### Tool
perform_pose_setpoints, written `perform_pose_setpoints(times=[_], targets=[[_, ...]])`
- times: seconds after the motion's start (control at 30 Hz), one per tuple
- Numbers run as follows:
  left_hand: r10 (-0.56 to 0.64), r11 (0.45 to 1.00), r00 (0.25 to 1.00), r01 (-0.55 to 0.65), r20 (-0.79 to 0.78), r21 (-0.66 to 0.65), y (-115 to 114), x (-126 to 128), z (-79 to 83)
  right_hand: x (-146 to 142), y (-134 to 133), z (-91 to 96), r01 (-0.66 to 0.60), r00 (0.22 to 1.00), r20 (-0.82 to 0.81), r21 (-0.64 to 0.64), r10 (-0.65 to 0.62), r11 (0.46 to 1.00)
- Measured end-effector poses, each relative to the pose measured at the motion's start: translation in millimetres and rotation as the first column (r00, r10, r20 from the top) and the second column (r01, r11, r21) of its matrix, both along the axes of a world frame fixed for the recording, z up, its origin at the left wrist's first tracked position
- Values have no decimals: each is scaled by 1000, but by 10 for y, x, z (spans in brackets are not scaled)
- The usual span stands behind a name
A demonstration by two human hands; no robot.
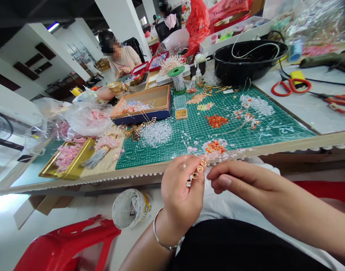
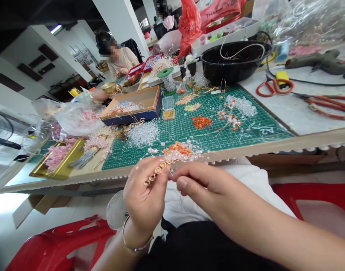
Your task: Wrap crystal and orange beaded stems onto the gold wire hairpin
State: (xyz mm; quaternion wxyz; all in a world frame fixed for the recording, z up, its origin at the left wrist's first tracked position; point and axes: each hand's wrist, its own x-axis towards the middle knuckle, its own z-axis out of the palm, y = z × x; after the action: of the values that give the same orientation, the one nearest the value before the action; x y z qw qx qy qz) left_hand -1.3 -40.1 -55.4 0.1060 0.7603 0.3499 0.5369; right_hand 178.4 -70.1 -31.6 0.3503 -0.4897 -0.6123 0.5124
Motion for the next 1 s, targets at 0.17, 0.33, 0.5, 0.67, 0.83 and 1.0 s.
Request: perform_pose_setpoints(times=[0.17, 0.33, 0.5, 0.67, 0.83, 1.0], targets=[[-2, 997, 999, 4, 38, -75, 11, 17, 11, 37, 23, 16, 150, 940, 243, 335, -239, 930], [29, 985, 991, -7, 129, -172, 69, 38, -60, -11, -131, 80, -87, 788, 379, 849, -486, 520], [0, 1000, 998, 2, 68, -25, 80, 76, -40, -125, -108, 22, -157, 673, 564, 742, -479, 652], [-11, 995, 996, 20, 90, -96, 89, 79, -51, -151, 13, -81, -175, 681, 560, 751, -473, 637], [-28, 963, 975, 86, 222, -254, 95, 86, -94, -146, -25, -30, -166, 717, 532, 757, -450, 631], [-52, 873, 921, 230, 387, -430, 36, 119, -49, -130, -96, -2, -145, 762, 505, 742, -405, 654]])
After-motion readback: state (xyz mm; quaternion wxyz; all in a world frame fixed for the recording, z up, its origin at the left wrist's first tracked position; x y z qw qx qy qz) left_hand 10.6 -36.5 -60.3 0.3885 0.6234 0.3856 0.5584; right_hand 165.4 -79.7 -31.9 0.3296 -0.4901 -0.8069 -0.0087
